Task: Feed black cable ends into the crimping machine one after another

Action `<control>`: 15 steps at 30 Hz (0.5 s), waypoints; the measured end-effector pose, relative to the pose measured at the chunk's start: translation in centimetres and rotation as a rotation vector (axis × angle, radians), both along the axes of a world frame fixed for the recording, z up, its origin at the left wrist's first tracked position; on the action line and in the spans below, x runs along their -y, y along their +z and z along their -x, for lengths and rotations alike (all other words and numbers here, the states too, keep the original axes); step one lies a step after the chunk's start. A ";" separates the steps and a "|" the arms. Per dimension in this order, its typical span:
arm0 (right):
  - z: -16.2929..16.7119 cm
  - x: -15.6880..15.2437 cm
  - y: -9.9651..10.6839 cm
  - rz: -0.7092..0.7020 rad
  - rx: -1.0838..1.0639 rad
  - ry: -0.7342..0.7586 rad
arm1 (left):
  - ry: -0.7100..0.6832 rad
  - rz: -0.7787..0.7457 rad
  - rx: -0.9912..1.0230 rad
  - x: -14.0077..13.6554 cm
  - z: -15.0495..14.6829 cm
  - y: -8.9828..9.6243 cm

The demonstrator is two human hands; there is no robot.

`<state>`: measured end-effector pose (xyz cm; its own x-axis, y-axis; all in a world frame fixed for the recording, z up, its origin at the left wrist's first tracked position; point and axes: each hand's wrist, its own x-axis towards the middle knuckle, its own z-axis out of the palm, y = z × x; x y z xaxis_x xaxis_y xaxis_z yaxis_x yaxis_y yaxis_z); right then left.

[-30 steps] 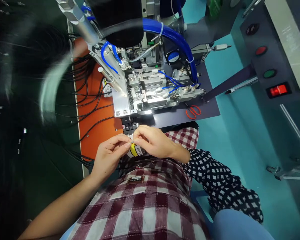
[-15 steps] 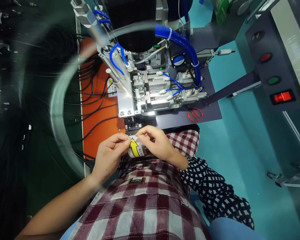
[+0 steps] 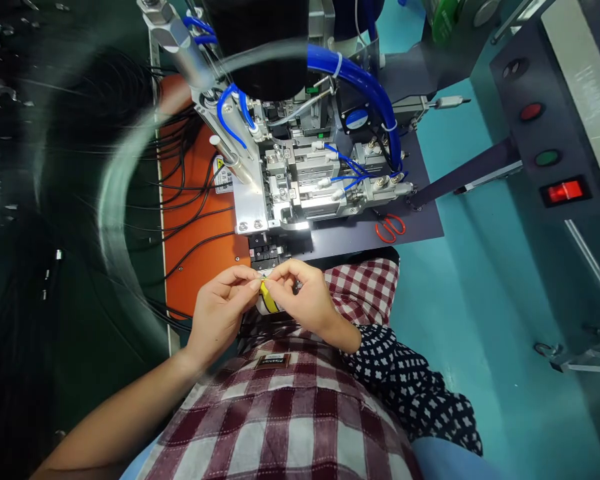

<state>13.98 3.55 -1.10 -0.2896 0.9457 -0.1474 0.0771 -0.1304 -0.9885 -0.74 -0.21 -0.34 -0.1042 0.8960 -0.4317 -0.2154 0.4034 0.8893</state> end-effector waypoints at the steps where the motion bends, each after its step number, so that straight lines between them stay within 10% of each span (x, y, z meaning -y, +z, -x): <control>1: 0.0 0.1 0.0 0.012 -0.005 -0.005 | 0.007 0.004 0.017 0.0 0.0 -0.1; 15: -0.3 -0.2 -0.4 0.055 -0.037 0.023 | -0.001 0.030 0.109 0.0 -0.1 0.0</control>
